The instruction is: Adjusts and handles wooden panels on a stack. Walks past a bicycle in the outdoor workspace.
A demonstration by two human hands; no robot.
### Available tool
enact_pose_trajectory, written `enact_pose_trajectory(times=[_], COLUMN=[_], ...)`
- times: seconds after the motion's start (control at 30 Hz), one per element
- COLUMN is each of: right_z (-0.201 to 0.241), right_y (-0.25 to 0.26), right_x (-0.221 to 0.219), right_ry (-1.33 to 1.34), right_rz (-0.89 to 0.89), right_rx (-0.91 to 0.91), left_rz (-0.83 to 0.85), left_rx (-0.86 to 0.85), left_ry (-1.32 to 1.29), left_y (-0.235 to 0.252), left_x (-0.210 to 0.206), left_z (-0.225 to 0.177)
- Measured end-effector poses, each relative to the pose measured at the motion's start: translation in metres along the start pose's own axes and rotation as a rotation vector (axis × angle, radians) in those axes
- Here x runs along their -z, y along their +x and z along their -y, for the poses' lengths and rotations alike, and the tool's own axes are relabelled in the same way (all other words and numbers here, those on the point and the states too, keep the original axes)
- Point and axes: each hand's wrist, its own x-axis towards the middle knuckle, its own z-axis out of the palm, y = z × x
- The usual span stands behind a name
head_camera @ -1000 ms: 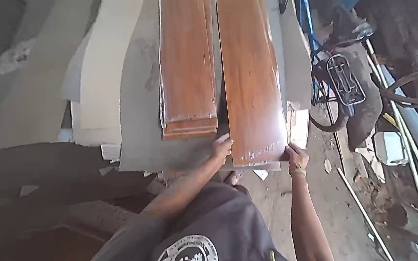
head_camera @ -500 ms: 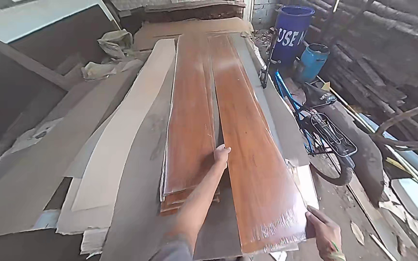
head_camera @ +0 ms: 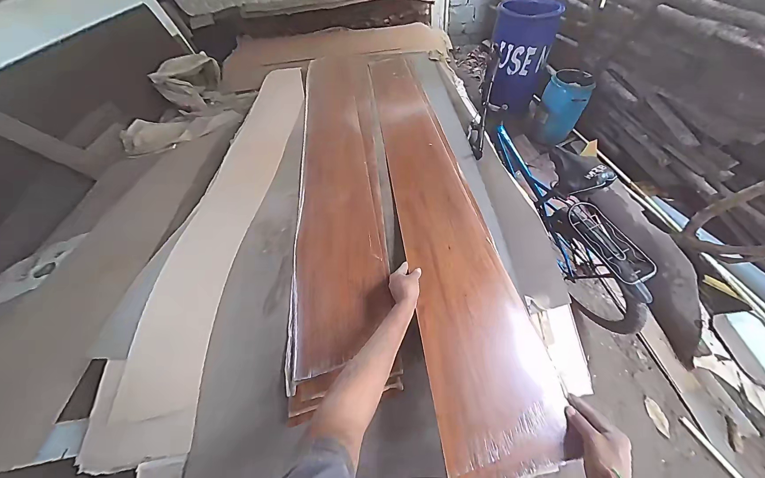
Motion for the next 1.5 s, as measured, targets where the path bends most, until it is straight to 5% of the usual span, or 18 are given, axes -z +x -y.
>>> enact_pose_trajectory(times=[0.37,0.77,1.27,1.37,1.5], right_z=[-0.005,-0.018,-0.026,-0.023,-0.031], right_y=[-0.004,0.006,0.001,0.007,0.01], right_x=[-0.012,-0.009,0.002,0.001,-0.008], right_ry=[-0.012,-0.039,-0.091,-0.098,-0.175], right_rz=[-0.023,-0.026,0.036,0.045,0.042], right_rx=[-0.004,-0.024,-0.085,-0.076,-0.075], left_rz=[0.026,-0.076,0.035,0.132,0.322], left_rx=[-0.073,-0.009,0.052,0.132,0.192], left_ry=[0.291,0.161,0.146,-0.004,0.082], left_y=[0.002,-0.006,-0.03,-0.056,-0.153], left_x=[0.01,-0.006,0.004,0.009,0.031], left_z=[-0.02,-0.007,0.016,0.041,0.104])
